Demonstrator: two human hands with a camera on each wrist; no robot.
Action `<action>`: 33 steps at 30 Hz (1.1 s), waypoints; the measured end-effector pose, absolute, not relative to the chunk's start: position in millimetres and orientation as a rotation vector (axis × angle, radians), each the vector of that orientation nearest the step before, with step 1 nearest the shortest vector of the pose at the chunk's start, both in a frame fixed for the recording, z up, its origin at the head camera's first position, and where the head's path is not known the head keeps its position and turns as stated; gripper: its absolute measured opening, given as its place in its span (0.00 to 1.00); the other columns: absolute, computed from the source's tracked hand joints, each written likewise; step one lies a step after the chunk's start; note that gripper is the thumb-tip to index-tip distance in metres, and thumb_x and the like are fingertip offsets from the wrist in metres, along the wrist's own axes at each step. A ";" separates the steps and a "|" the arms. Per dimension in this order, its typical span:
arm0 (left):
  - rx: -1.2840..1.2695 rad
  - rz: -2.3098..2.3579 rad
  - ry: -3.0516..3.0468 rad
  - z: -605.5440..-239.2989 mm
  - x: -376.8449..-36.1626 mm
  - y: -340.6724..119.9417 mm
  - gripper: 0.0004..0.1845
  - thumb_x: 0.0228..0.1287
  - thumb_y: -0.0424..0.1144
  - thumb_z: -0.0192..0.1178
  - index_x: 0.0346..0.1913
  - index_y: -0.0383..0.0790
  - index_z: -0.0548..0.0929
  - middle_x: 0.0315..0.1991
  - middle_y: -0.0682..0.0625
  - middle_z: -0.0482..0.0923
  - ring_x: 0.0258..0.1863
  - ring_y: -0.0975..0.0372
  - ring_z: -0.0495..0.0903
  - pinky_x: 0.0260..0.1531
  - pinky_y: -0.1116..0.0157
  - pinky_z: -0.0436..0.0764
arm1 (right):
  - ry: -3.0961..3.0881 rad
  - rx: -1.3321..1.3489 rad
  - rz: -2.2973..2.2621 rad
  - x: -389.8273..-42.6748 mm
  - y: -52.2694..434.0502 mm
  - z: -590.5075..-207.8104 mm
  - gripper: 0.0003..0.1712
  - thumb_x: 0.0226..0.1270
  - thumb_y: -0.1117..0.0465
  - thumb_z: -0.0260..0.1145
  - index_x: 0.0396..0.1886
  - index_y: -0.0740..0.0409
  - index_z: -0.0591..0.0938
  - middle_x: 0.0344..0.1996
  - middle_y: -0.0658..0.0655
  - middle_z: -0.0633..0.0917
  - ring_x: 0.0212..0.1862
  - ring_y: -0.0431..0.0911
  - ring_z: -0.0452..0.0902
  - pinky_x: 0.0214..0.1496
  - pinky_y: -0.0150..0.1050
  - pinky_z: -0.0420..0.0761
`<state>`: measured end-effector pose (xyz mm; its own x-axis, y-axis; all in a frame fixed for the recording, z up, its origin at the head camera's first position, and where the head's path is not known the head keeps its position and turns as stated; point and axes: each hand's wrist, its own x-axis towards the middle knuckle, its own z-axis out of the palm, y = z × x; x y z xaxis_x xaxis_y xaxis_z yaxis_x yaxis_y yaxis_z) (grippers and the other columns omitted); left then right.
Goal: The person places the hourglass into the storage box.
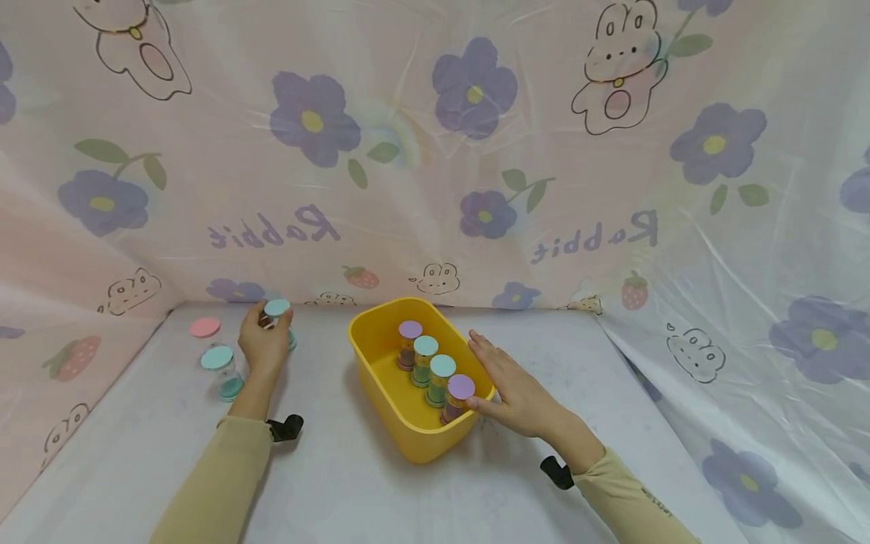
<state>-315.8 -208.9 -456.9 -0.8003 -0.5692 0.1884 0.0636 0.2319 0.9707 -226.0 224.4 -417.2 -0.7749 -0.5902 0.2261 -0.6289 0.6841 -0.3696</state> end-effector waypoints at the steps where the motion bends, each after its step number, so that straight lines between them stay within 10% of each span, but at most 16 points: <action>1: 0.458 -1.611 -1.995 -455.8 -314.3 -208.1 0.32 0.74 0.41 0.65 0.76 0.36 0.69 0.69 0.38 0.72 0.65 0.49 0.72 0.65 0.55 0.76 | -2.800 1.017 0.666 -225.9 224.5 -417.1 0.52 0.75 0.38 0.62 0.86 0.56 0.50 0.85 0.53 0.48 0.84 0.53 0.46 0.83 0.57 0.51; 33: -0.032 -1.645 -1.861 -359.6 -243.8 -156.6 0.29 0.68 0.37 0.71 0.71 0.40 0.78 0.55 0.49 0.76 0.51 0.64 0.76 0.50 0.78 0.79 | -2.783 1.024 0.667 -227.1 224.6 -419.1 0.52 0.74 0.39 0.63 0.85 0.59 0.52 0.85 0.55 0.49 0.84 0.53 0.46 0.82 0.58 0.52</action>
